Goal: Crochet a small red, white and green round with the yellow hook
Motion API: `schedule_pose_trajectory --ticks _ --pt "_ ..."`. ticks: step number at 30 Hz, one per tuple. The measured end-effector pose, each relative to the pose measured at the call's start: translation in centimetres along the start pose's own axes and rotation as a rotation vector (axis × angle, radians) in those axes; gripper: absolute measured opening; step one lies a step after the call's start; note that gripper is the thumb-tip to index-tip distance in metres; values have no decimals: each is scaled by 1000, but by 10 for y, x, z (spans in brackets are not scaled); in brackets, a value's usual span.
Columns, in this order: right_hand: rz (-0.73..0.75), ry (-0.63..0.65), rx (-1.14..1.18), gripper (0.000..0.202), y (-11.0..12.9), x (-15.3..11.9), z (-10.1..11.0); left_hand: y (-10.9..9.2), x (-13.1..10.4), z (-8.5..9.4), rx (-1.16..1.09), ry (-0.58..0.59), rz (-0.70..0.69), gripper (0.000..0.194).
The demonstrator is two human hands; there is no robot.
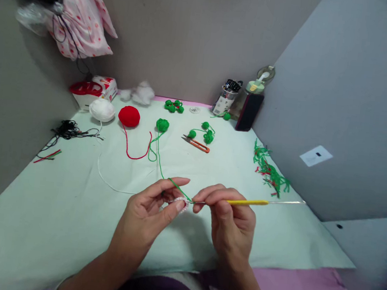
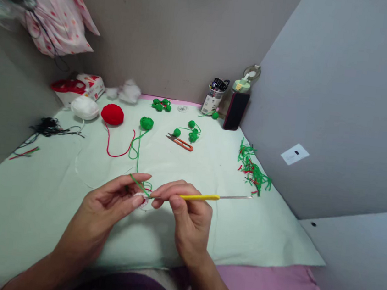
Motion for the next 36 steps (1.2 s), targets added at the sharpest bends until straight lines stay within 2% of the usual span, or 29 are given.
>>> schedule_pose_trajectory --ticks 9,19,26,34,36 --pt "128 -9 -170 19 14 -2 -3 -1 0 1 21 -19 -5 26" --pt "295 99 -380 19 26 -9 -10 -6 0 1 95 -71 -39 26" --pt "229 62 -268 17 21 -3 -8 1 0 -1 -12 -46 19 31" --pt "371 21 -475 22 24 -17 -11 1 0 0 -49 -90 32 36" --pt "344 21 -454 21 21 -16 -11 0 0 0 -48 -92 29 35"
Point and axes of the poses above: each hand's wrist, its own x-axis towards the middle knuckle, its own z-axis out of the back of the hand, y = z × x, the point moved 8 cm from there along x, towards the middle knuckle, and after that the axes turned 1 degree about -x, right-handed, at the moved point
